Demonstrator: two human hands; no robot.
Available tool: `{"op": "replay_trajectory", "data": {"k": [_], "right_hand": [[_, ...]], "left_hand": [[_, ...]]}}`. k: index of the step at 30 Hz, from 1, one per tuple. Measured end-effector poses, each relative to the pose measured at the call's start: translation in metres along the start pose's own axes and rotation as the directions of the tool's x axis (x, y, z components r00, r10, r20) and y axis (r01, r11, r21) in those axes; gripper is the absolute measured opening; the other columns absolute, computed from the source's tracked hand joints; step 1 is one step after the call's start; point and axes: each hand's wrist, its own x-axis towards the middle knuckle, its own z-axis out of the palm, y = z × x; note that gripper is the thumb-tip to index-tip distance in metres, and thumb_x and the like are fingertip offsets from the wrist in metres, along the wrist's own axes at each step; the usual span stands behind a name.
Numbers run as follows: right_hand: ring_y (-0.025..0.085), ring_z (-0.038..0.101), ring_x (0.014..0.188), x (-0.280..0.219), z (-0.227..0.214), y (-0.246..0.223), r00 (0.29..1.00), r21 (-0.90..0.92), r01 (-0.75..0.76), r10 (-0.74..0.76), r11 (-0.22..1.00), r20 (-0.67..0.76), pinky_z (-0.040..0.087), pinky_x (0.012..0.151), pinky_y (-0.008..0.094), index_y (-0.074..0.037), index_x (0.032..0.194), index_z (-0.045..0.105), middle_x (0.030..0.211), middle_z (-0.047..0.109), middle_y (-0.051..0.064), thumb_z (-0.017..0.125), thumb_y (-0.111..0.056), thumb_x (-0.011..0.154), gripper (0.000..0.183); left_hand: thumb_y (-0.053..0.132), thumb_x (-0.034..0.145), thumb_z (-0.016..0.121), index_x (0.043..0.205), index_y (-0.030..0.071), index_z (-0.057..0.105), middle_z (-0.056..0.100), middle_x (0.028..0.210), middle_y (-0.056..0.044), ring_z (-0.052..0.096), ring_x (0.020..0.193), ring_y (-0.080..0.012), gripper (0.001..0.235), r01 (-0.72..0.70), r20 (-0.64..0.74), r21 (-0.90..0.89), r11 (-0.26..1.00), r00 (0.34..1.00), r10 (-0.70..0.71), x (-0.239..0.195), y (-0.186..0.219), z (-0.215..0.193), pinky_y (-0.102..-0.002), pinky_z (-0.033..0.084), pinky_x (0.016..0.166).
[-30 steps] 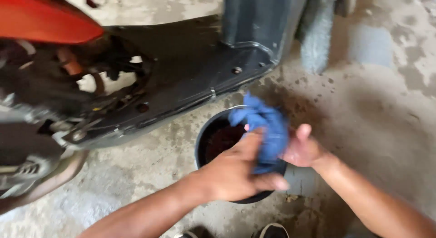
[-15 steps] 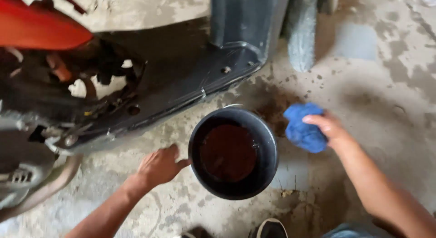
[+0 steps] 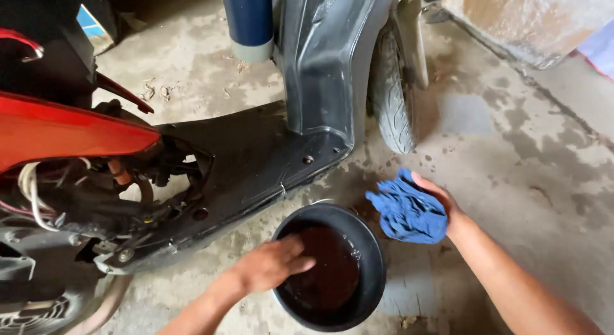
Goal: The person cleans the lower side panels and engine area of a red motorcycle using a blue cloth and a bucket of dark liquid. They repeatedly dip the cloth into the bucket, wring it out, and wipe various parts of the motorcycle's bodywork and engine casing.
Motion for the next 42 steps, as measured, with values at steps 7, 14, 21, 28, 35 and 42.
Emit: {"op": "replay_trajectory", "data": {"k": [7, 14, 21, 28, 35, 42], "right_hand": [[0.02, 0.062, 0.126, -0.041, 0.108, -0.063, 0.743, -0.453, 0.455, -0.607, 0.767, -0.282, 0.048, 0.112, 0.036, -0.019, 0.151, 0.051, 0.145, 0.061, 0.002, 0.075, -0.033, 0.064, 0.091], [0.021, 0.071, 0.094, -0.093, 0.191, -0.099, 0.143, 0.078, 0.441, -0.156, 0.894, 0.977, 0.062, 0.085, 0.031, -0.003, 0.112, 0.073, 0.111, 0.074, 0.013, 0.058, -0.023, 0.111, 0.025], [0.013, 0.06, 0.101, -0.041, 0.166, -0.062, 0.549, -0.395, 0.831, -0.691, 0.391, 0.471, 0.053, 0.101, 0.039, -0.005, 0.121, 0.075, 0.104, 0.075, 0.004, 0.074, -0.027, 0.096, 0.034], [0.041, 0.077, 0.088, -0.013, 0.139, -0.081, 0.776, -0.604, 0.627, -0.467, 0.492, 0.425, 0.063, 0.078, 0.05, 0.004, 0.125, 0.068, 0.11, 0.075, 0.03, 0.062, -0.035, 0.098, 0.047], [0.031, 0.061, 0.13, 0.03, 0.186, 0.02, 0.372, 0.582, 0.229, -0.623, 0.78, 0.689, 0.061, 0.095, 0.042, -0.018, 0.163, 0.03, 0.151, 0.053, 0.013, 0.06, -0.061, 0.091, 0.089], [0.02, 0.065, 0.058, 0.033, 0.102, 0.007, 0.832, 0.576, 0.55, -0.463, 0.606, -0.307, 0.054, 0.057, 0.032, -0.02, 0.072, 0.064, 0.067, 0.068, 0.002, 0.059, -0.035, 0.086, 0.022]], "left_hand": [[0.057, 0.091, 0.062, 0.122, 0.022, 0.063, 0.072, 0.105, 0.0, 0.068, 0.103, -0.0219, 0.047, -0.224, -0.024, 0.021, 0.974, 0.974, 0.225, -0.004, 0.069, -0.005, -0.035, 0.048, 0.088], [0.054, 0.079, 0.068, 0.15, 0.018, 0.044, 0.069, 0.135, -0.004, 0.067, 0.123, -0.0143, 0.083, -0.312, -0.456, -0.528, 0.79, 0.889, 0.047, -0.032, 0.105, -0.047, -0.032, 0.05, 0.103], [0.027, 0.093, 0.078, 0.107, 0.012, 0.065, 0.065, 0.081, -0.007, 0.059, 0.078, -0.0208, 0.024, -0.535, -0.778, -0.375, 0.757, 0.625, 0.056, -0.012, 0.095, -0.075, -0.039, 0.053, 0.076], [0.016, 0.105, 0.072, 0.112, 0.009, 0.061, 0.057, 0.091, -0.007, 0.051, 0.088, -0.0186, 0.015, -0.558, -0.976, 0.056, 0.828, 0.146, 0.164, -0.088, 0.118, -0.126, -0.033, 0.044, 0.084], [0.012, 0.093, 0.066, 0.111, 0.015, 0.057, 0.071, 0.105, -0.004, 0.067, 0.094, -0.0215, 0.021, -0.463, -0.865, 0.169, 0.87, 0.353, 0.356, -0.068, 0.169, -0.136, -0.034, 0.048, 0.089], [0.03, 0.096, 0.067, 0.11, 0.012, 0.055, 0.056, 0.098, -0.001, 0.054, 0.083, -0.0165, 0.026, -0.405, -0.877, 0.096, 0.909, 0.398, 0.269, -0.083, 0.115, -0.072, -0.033, 0.047, 0.077]]}}
